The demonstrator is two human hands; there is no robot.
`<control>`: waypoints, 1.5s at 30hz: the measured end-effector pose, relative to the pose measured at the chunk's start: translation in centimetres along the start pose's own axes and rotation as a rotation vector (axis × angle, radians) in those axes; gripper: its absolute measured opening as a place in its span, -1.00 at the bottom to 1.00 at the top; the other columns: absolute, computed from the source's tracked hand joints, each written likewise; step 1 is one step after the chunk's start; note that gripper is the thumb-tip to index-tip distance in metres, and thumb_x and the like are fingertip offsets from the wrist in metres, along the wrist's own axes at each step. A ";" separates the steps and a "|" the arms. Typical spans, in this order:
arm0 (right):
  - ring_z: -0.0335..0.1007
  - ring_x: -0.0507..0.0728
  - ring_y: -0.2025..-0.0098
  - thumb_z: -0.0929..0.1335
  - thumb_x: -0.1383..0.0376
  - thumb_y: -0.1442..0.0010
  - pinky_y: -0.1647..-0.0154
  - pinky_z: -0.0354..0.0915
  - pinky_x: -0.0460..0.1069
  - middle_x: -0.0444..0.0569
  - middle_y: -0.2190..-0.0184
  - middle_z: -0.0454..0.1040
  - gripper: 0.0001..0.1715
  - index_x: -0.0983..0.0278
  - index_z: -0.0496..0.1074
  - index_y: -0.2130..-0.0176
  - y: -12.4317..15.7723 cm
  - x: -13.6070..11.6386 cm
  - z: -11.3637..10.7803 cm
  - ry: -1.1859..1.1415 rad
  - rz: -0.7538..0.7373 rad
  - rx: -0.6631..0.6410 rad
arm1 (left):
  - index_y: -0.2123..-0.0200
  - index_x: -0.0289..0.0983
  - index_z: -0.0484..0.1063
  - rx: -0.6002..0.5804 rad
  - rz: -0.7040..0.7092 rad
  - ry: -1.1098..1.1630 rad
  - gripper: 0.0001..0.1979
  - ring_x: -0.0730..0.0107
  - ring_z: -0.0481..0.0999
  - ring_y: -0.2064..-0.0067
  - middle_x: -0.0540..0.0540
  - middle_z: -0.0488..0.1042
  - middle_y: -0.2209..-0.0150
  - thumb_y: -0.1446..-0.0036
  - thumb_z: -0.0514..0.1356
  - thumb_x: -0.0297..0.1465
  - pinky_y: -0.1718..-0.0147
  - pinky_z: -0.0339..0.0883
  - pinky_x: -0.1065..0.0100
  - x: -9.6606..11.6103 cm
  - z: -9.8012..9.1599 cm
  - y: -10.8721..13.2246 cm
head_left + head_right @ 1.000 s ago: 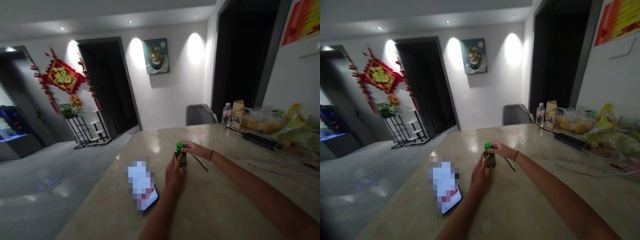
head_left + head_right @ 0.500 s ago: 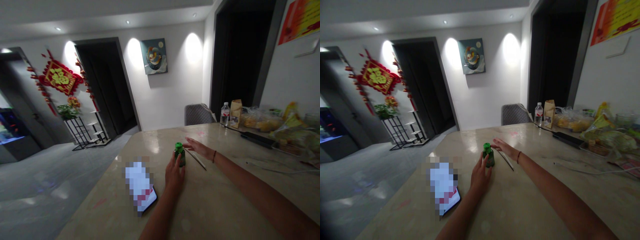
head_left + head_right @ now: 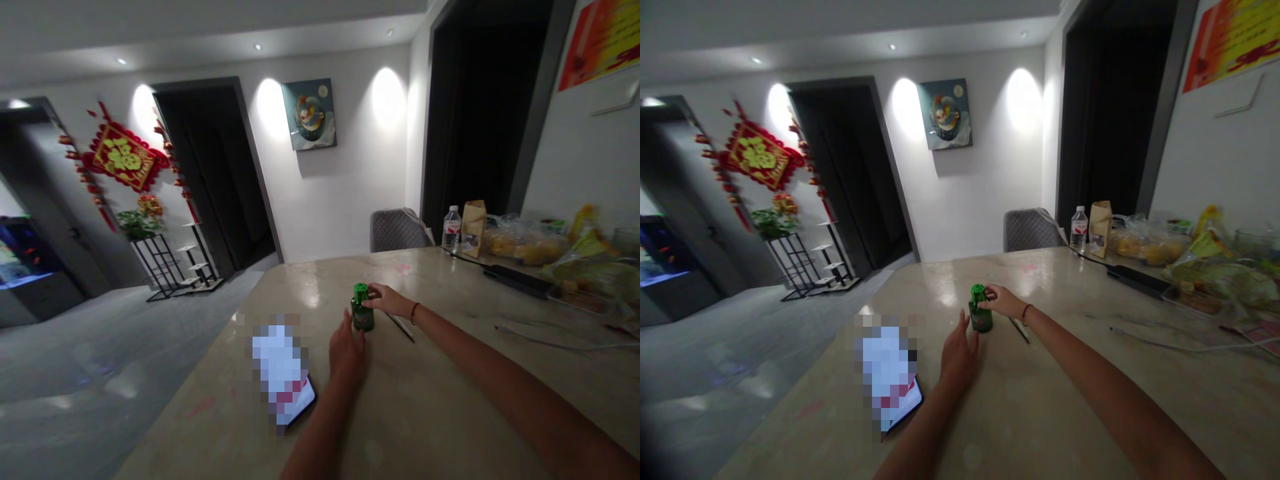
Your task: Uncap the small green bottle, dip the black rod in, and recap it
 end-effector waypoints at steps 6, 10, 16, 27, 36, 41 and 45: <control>0.37 0.12 0.14 0.37 0.31 0.05 0.10 0.28 0.07 0.06 0.15 0.42 -0.60 0.34 0.31 0.15 -3.1 1.5 0.0 0.160 0.018 0.069 | -0.14 -0.37 0.01 -0.075 -0.116 -0.062 -0.48 0.25 0.19 -0.10 -0.25 0.25 -0.06 -0.12 -0.06 -0.30 -0.05 0.03 0.24 -0.5 0.4 0.1; 0.34 0.10 0.10 0.33 0.31 -0.01 0.06 0.24 0.03 0.03 0.10 0.40 -0.61 0.31 0.30 0.11 -4.4 1.6 -0.3 0.256 0.022 0.145 | -0.14 -0.39 0.00 -0.076 -0.133 -0.041 -0.48 0.29 0.25 -0.06 -0.27 0.30 -0.02 -0.13 -0.08 -0.29 -0.03 0.06 0.29 -0.8 0.2 0.2; 0.38 0.10 0.24 0.28 0.10 -0.02 0.24 0.27 -0.01 0.00 0.23 0.44 -0.57 0.26 0.31 0.13 -1.4 0.8 -3.3 0.692 0.167 0.481 | -0.11 -0.35 0.09 -0.062 -0.134 -0.029 -0.53 0.32 0.27 -0.05 -0.23 0.31 -0.02 -0.13 -0.07 -0.31 -0.03 0.08 0.31 -0.8 0.0 0.2; 0.39 0.06 0.55 0.40 0.40 0.27 0.53 0.23 -0.12 -0.09 0.64 0.47 -0.86 0.30 0.43 0.53 2.8 5.0 -4.2 0.860 0.479 -0.004 | 0.05 -0.32 0.29 -0.114 -0.083 -0.061 -0.65 0.33 0.26 -0.05 -0.16 0.31 -0.02 -0.11 -0.06 -0.36 -0.08 0.02 0.28 -0.9 0.9 0.0; 0.37 0.20 0.15 0.32 0.27 0.01 0.20 0.24 -0.03 0.21 0.23 0.46 -0.70 0.39 0.43 0.26 0.6 5.2 -5.0 0.944 0.487 0.252 | 0.07 -0.35 0.30 -0.120 -0.087 -0.047 -0.65 0.32 0.29 0.00 -0.18 0.37 0.06 -0.08 -0.04 -0.39 -0.03 0.05 0.30 -0.5 0.3 0.2; 0.30 0.24 0.08 0.30 0.25 -0.03 0.15 0.21 0.00 0.29 0.13 0.37 -0.40 0.49 0.20 -0.03 1.5 3.6 -4.0 0.959 0.366 0.279 | -0.08 -0.35 0.13 -0.052 -0.154 0.004 -0.52 0.34 0.34 0.08 -0.17 0.39 0.11 -0.06 0.00 -0.36 0.06 0.11 0.36 -0.9 -0.2 0.1; 0.31 0.20 0.19 0.16 0.45 -0.08 0.22 0.21 0.03 0.20 0.20 0.38 -0.27 0.40 -0.18 -0.21 4.1 1.0 -4.3 1.044 0.121 0.346 | -0.16 -0.27 -0.04 0.036 -0.176 0.012 -0.45 0.44 0.38 0.30 -0.03 0.42 0.34 -0.08 -0.02 -0.38 0.25 0.16 0.42 -1.0 -1.1 -0.1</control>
Point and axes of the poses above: each hand's wrist, its own y-axis away from the middle knuckle, its own z-axis out of the palm, x = y × z, the point moved 5 cm from there along -y, towards the middle knuckle
